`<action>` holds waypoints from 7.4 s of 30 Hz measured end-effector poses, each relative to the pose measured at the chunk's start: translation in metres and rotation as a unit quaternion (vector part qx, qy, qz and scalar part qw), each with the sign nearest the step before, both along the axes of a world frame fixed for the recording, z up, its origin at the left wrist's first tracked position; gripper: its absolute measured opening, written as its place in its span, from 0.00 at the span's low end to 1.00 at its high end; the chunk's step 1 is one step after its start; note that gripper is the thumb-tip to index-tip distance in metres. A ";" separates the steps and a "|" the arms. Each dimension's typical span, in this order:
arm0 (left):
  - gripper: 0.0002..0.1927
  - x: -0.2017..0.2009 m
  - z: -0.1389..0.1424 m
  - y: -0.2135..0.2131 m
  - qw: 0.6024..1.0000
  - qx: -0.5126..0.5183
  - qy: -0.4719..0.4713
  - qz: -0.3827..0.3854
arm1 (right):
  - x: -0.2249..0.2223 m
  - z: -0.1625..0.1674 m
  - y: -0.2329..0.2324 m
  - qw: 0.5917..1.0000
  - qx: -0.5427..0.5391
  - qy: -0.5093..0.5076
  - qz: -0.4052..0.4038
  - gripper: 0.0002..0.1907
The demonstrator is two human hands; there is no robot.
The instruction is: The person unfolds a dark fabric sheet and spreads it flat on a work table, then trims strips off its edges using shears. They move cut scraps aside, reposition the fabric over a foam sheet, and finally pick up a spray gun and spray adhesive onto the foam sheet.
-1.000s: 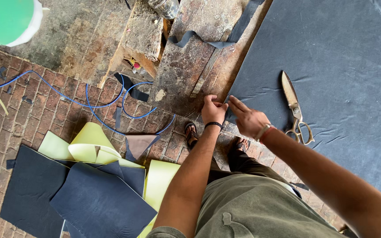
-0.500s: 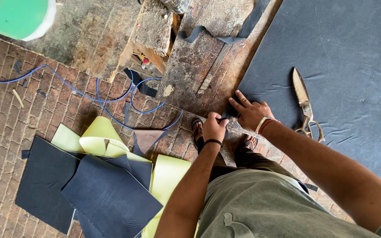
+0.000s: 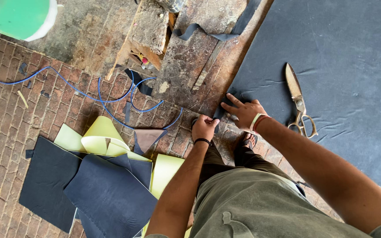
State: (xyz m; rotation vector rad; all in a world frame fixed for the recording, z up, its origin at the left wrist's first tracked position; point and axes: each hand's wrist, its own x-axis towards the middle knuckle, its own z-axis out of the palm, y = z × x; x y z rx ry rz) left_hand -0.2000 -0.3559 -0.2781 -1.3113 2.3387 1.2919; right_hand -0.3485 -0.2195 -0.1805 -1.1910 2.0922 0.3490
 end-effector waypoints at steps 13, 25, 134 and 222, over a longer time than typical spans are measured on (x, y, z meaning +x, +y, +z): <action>0.16 0.027 -0.011 -0.003 0.989 0.091 0.088 0.075 | 0.038 -0.048 0.199 0.853 -0.346 0.215 -0.326 0.27; 0.12 0.054 -0.009 -0.010 0.980 0.131 0.125 0.082 | 0.005 -0.060 0.226 0.847 -0.266 0.144 -0.437 0.30; 0.43 -0.046 0.128 0.298 0.759 -0.270 0.172 -0.568 | 0.132 0.003 0.455 0.001 -0.548 -0.153 -0.822 0.17; 0.13 0.638 0.045 0.414 -0.087 0.101 -0.198 -0.971 | 0.924 -0.019 -0.057 -0.730 -0.137 0.350 -0.571 0.34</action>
